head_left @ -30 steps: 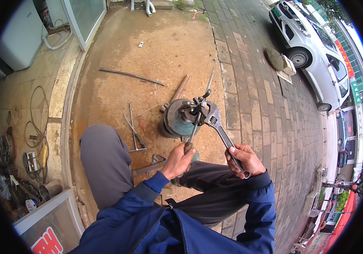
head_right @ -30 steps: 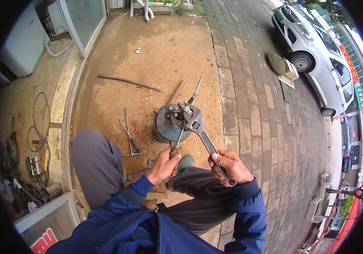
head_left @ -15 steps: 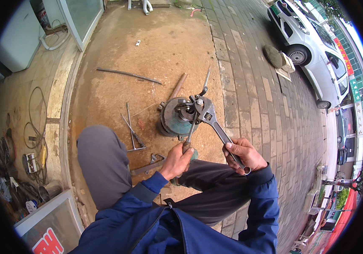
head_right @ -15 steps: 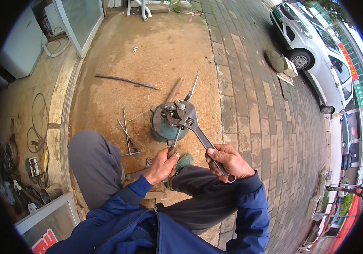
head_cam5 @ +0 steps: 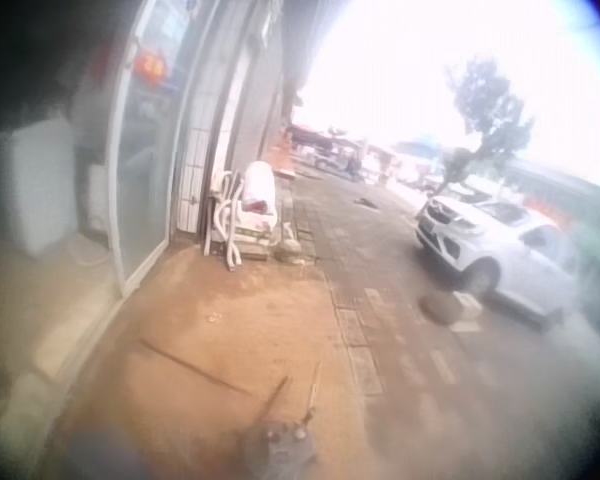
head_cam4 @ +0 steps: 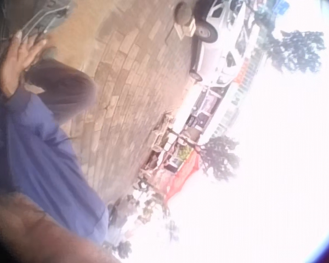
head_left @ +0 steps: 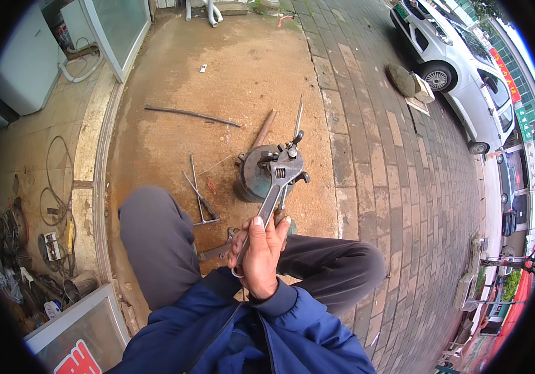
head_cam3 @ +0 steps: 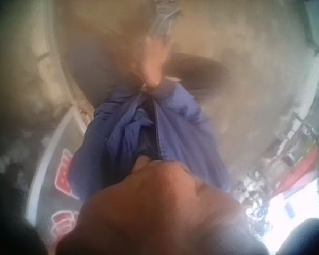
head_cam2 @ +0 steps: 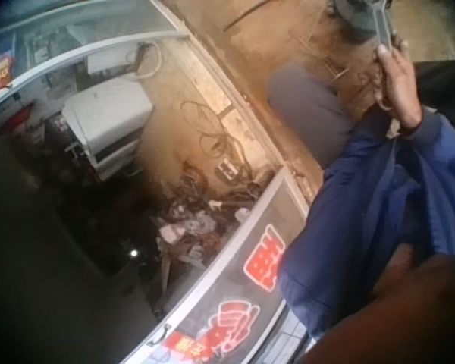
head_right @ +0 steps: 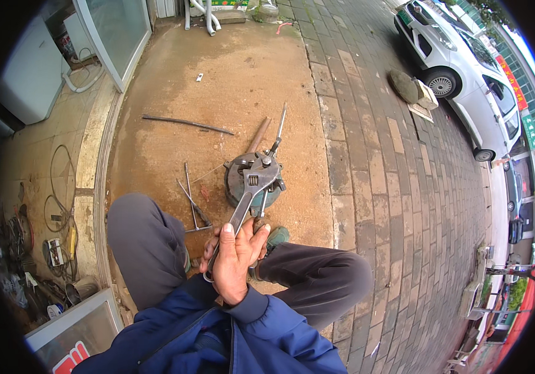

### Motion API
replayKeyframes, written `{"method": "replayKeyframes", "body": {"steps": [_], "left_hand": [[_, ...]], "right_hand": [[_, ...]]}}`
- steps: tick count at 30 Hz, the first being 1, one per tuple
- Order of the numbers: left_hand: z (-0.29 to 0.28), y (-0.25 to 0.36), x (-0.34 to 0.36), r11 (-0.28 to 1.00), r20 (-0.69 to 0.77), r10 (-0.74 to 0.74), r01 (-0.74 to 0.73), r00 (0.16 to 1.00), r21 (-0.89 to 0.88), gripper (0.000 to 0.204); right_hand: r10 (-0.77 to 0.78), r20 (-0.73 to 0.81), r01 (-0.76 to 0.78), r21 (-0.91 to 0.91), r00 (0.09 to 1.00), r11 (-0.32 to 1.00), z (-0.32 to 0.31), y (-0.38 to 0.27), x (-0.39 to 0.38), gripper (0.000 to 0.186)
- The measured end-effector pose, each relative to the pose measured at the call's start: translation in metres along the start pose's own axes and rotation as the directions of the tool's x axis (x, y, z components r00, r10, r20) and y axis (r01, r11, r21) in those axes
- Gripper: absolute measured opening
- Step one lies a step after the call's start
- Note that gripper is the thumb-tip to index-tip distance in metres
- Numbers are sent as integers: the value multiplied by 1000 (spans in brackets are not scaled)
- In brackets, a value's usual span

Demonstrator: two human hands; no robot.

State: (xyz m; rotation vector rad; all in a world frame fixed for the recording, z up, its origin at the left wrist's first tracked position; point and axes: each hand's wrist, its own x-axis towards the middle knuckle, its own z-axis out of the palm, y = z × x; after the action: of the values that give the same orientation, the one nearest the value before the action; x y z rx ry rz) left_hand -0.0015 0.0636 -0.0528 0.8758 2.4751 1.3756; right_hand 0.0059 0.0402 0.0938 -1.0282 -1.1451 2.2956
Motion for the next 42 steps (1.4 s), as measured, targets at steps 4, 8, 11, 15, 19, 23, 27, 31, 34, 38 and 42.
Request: {"method": "replayKeyframes", "body": {"steps": [4,8,11,15,19,23,27,31,34,38,42], "left_hand": [[-13,2,8,744,417,-163,389,894,-544,27],[-39,28,15,575,441,-237,490,866,-655,24],[-42,23,15,583,478,-218,506,851,-635,23],[-46,25,19,595,499,-243,534,832,-601,23],[-43,21,19,592,500,-225,525,837,-612,23],[-40,14,17,573,502,-214,524,838,-630,23],[-34,13,15,587,481,-221,509,848,-629,22],[-41,29,14,558,461,-292,540,838,-630,22],[-29,20,12,696,343,-260,421,903,-581,22],[0,6,0,998,-41,24,-21,999,65,24],[3,5,-3,997,-42,8,-5,999,76,25]], "right_hand": [[60,91,-52,-92,994,994,-56,-28,-27,33],[222,172,-160,-312,960,936,-103,-85,-19,34],[373,224,-255,-422,900,870,-128,-129,11,33],[455,244,-278,-524,856,805,-137,-161,43,32],[514,283,-305,-545,810,781,-152,-180,67,32],[573,330,-257,-653,750,713,-145,-202,91,34],[557,266,-238,-702,786,671,-135,-205,86,33],[495,236,-294,-569,836,768,-129,-164,54,33],[341,211,-273,-293,916,916,-103,-99,22,29],[-56,-43,58,49,997,997,5,7,2,26],[11,19,-11,30,1000,999,10,2,-3,27]]}}
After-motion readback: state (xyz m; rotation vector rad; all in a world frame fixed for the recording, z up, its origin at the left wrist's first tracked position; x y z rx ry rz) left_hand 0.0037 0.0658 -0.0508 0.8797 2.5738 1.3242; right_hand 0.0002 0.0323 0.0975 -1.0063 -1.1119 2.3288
